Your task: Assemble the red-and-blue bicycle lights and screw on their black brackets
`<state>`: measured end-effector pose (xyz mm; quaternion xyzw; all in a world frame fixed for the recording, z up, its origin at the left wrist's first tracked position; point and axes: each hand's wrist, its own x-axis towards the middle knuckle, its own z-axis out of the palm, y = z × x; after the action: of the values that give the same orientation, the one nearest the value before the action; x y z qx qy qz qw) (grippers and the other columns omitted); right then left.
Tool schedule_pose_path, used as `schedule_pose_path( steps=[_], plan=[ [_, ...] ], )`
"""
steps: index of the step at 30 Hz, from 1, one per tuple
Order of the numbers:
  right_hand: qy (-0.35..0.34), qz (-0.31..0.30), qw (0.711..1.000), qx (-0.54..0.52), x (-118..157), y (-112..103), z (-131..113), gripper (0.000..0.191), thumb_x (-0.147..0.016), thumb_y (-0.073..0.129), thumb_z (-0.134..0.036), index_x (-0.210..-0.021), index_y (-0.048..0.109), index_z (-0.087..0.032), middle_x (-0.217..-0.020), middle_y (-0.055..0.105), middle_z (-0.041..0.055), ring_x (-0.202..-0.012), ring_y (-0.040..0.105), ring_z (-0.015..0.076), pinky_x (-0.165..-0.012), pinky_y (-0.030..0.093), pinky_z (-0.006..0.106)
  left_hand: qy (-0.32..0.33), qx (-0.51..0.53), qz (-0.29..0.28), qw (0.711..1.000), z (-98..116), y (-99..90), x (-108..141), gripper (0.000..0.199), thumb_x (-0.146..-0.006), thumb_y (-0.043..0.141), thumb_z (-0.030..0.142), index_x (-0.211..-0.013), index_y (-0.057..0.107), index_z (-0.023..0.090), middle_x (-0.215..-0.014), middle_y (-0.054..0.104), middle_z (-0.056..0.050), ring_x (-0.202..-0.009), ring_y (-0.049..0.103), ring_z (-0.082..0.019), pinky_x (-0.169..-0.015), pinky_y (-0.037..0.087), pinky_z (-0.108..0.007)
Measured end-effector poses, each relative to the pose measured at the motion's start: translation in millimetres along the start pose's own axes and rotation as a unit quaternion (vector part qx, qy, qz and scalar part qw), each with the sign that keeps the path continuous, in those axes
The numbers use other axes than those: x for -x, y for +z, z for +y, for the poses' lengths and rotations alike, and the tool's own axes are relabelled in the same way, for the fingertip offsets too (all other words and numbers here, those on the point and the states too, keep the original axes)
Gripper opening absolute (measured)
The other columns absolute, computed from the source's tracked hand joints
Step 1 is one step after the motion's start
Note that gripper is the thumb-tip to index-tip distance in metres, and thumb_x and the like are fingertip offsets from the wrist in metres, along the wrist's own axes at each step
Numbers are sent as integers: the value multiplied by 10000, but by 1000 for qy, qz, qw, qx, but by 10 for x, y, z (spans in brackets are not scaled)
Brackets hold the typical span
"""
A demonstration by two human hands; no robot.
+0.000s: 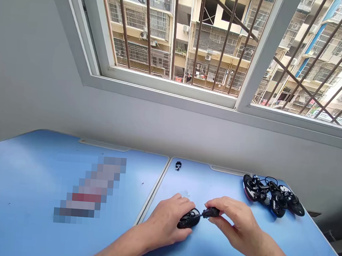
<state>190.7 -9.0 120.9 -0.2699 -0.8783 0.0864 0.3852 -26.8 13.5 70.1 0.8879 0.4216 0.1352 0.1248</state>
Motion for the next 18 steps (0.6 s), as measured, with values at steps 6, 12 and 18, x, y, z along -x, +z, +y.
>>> schedule_pose_path(
  steps=[6,12,18],
  plan=[
    [0,-5,1000,-4,-2,25,-19,196,-963,493,-188,-1148,556,-199,-816,698,47,-684,639,156,-616,549,264,8,0,8,1000,-8,15,-4,253,-684,620,185,-926,594,254,-839,657,8,-781,542,-218,-620,395,-278],
    [24,-3,1000,-19,19,65,-21,173,-962,478,-185,-1124,538,-190,-925,696,80,-764,651,163,-688,562,283,4,-1,7,1000,3,10,-3,245,-666,611,164,-899,597,242,-843,661,1,-779,544,-219,-607,394,-275],
    [37,-12,999,-36,36,98,-16,174,-975,460,-207,-1130,540,-210,-835,692,41,-694,644,147,-632,549,258,7,4,3,1000,11,5,-4,258,-669,600,158,-911,599,247,-848,659,0,-787,538,-220,-627,411,-274]
  ],
)
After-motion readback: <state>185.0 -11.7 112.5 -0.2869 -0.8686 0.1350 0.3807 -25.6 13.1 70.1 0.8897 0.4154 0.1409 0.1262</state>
